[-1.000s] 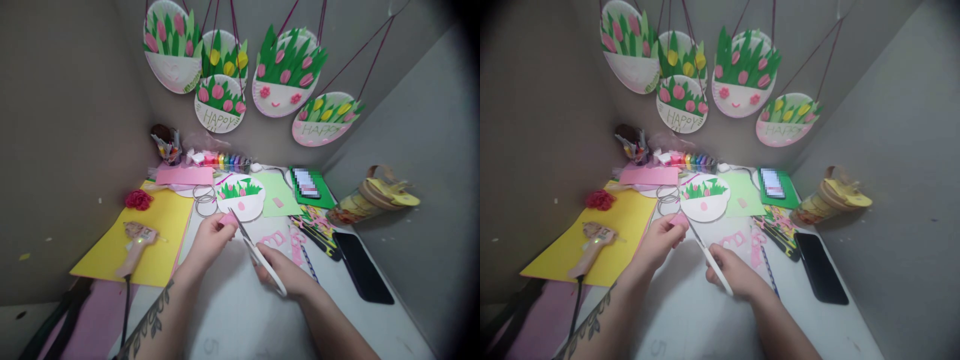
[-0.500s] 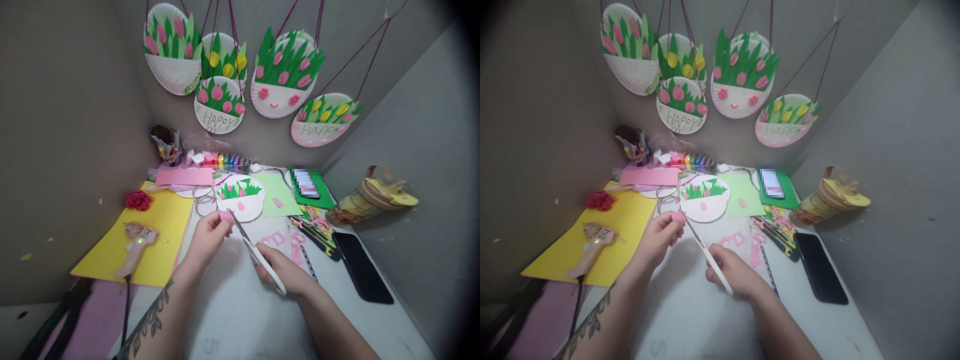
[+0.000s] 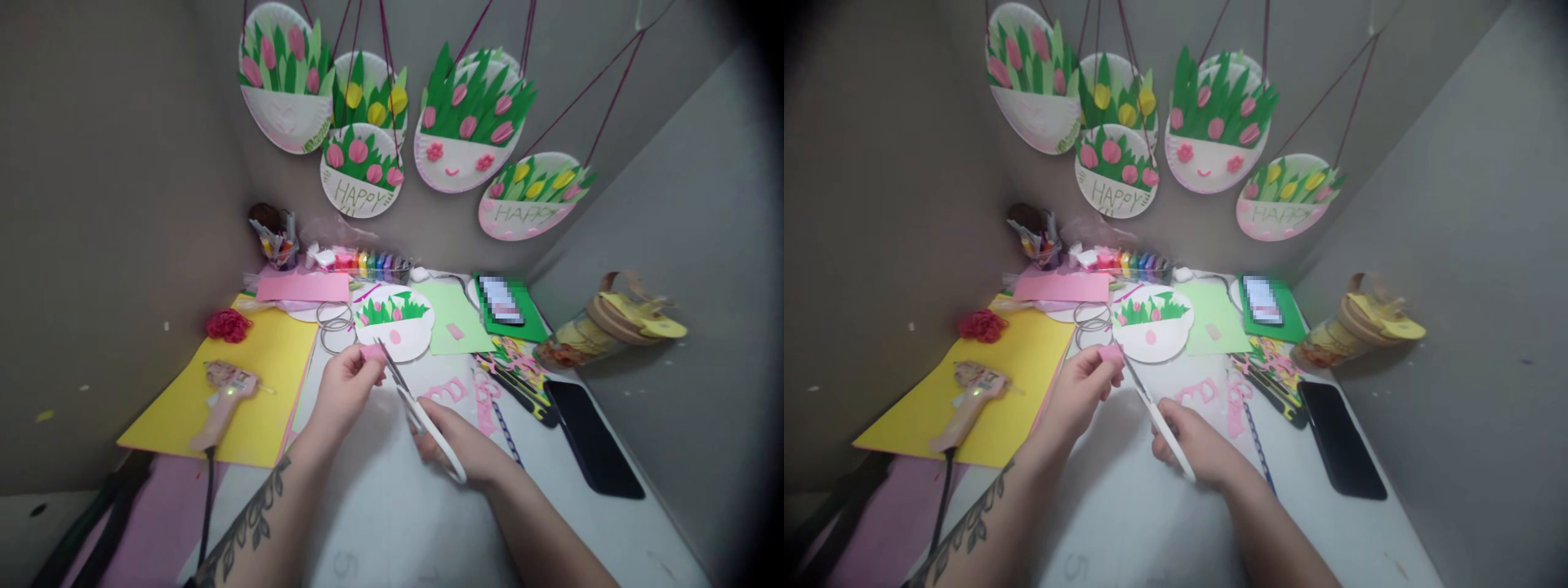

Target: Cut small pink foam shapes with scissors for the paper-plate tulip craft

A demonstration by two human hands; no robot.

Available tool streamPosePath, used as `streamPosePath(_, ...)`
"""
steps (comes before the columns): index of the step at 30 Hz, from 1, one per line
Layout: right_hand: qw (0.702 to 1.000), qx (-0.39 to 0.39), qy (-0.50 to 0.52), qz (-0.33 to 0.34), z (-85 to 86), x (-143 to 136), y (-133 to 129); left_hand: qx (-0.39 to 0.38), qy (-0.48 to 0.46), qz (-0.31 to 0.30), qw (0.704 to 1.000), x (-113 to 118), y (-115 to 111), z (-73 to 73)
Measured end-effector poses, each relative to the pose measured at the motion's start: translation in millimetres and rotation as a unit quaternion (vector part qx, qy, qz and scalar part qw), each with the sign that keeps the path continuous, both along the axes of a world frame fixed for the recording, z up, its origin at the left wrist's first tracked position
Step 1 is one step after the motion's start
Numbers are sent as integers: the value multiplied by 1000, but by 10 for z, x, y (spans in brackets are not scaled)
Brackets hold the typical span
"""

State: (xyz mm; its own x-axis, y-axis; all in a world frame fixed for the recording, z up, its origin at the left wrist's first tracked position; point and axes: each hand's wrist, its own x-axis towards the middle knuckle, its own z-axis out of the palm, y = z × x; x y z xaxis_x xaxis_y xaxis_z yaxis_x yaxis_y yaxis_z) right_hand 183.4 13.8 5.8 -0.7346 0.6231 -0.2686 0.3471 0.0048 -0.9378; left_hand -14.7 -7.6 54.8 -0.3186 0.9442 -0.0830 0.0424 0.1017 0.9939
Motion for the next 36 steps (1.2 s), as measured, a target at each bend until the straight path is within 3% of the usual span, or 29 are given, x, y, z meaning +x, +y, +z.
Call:
streamPosePath(21, 1000, -17, 21, -12, -49, -32, -27, -6, -41, -8, 999, 45, 3, -23)
streamPosePath(36, 999, 15, 27, -6, -70, -33, -22, -7, -36, -9, 999, 41, 1, -21)
